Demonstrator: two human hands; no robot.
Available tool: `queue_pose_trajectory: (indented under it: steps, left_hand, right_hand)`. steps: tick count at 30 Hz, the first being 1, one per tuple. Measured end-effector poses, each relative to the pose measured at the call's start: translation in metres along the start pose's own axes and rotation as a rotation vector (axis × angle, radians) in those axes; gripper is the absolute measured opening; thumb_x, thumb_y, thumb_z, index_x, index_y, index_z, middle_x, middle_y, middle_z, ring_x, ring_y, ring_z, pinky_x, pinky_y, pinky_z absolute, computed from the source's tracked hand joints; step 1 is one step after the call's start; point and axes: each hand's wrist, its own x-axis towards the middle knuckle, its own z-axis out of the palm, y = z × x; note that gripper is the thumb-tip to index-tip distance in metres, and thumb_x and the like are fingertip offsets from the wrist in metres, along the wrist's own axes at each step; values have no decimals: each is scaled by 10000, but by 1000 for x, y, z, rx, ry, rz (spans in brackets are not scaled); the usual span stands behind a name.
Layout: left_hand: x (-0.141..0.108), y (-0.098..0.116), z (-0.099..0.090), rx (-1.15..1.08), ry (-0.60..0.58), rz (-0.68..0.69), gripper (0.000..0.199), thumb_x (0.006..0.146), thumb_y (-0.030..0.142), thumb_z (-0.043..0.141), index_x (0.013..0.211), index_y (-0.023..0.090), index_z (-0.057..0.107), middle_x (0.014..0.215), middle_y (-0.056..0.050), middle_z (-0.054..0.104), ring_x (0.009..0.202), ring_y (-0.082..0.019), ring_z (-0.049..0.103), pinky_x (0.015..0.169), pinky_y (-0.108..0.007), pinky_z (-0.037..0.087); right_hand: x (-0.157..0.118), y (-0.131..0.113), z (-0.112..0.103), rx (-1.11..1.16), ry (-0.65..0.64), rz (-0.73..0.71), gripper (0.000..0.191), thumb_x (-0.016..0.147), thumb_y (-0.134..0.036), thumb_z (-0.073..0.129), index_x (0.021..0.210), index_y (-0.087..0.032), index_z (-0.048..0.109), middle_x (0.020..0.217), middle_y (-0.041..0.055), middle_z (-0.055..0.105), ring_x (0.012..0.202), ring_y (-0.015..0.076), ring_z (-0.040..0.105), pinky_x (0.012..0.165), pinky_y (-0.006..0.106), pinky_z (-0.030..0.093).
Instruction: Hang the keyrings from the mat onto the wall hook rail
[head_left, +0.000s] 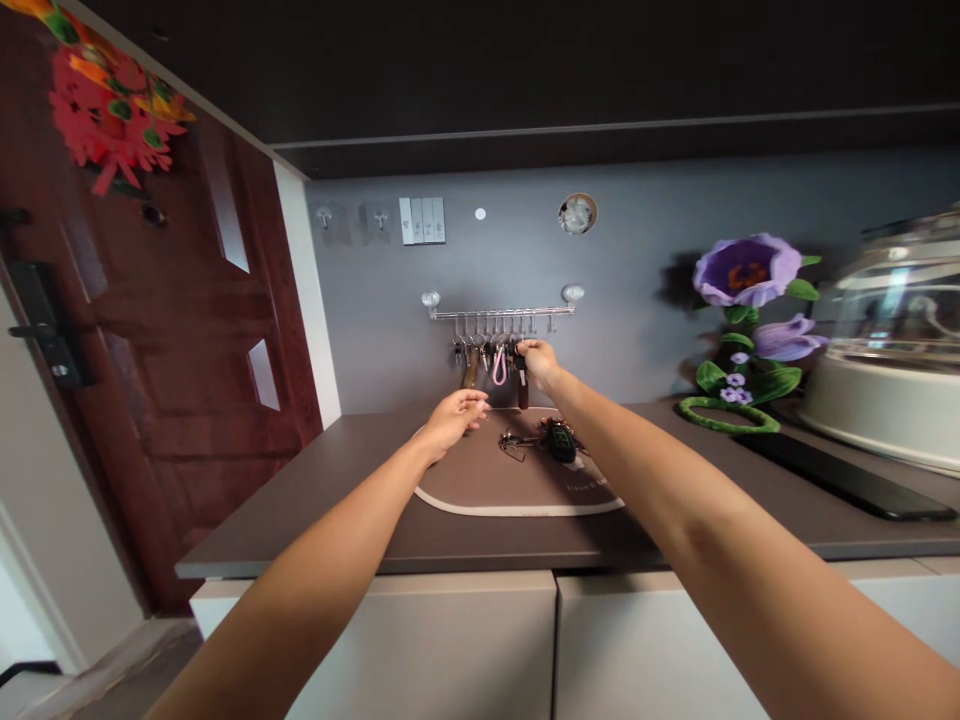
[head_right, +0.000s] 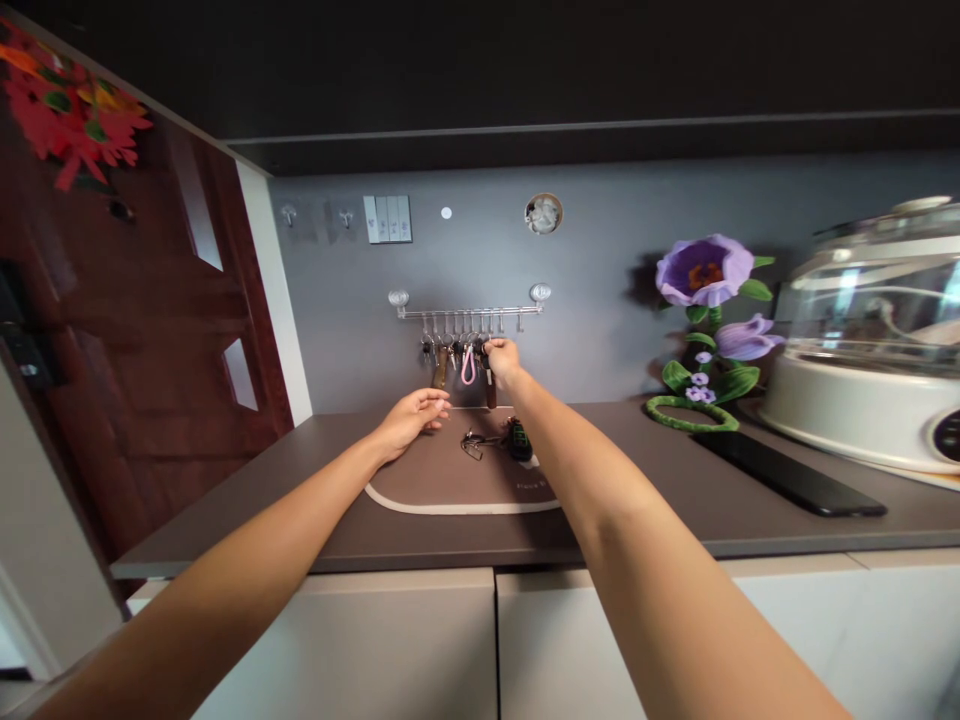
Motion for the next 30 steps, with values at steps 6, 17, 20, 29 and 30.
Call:
queue_pose_trajectory:
  steps: [6, 17, 20, 29, 30]
  left_hand:
    - [-3, -1, 0, 109, -44, 46, 342, 690, 314, 609, 977, 143, 533, 915, -73, 570, 738, -103, 542, 664, -249, 433]
    - [-7, 9, 10, 673, -334, 330, 210, 713, 206, 546, 908, 185, 621, 910, -44, 593, 844, -152, 531, 785, -277, 395]
    - [1, 11, 12, 778, -398, 419, 190, 678, 209, 587, 855, 216, 656, 864, -45, 595, 832, -168, 528, 775, -273, 384]
    - [25, 13, 24, 840, -573, 506, 165, 502, 172, 722, 640, 254, 684, 694, -19, 608, 772, -166, 537, 737, -241, 378]
    - [26, 13, 25, 848, -592, 502, 147, 507, 168, 719, 622, 252, 681, 693, -21, 608, 772, -165, 536, 736, -242, 377]
  right_hand:
    - [-2, 5, -12, -90, -31, -56, 121, 662, -176, 553, 770, -180, 500, 643, -20, 538, 588, 84, 497, 587, 218, 438]
    - [-54, -1, -30, -153, -44, -57, 243, 654, -141, 541, 893, -173, 522, 931, 39, 585, 834, 114, 538, 782, 277, 436]
    - [-73, -3, -33, -163, -73, -107, 231, 673, -154, 531, 903, -169, 525, 911, 37, 595, 834, 113, 541, 795, 281, 428]
    - [-92, 8, -54, -322, -30, -289, 145, 692, -165, 536, 832, -160, 572, 808, 39, 617, 769, 123, 556, 800, 278, 410]
    - [-91, 9, -56, -335, -23, -298, 146, 693, -162, 532, 833, -161, 574, 804, 39, 618, 766, 124, 556, 798, 280, 410]
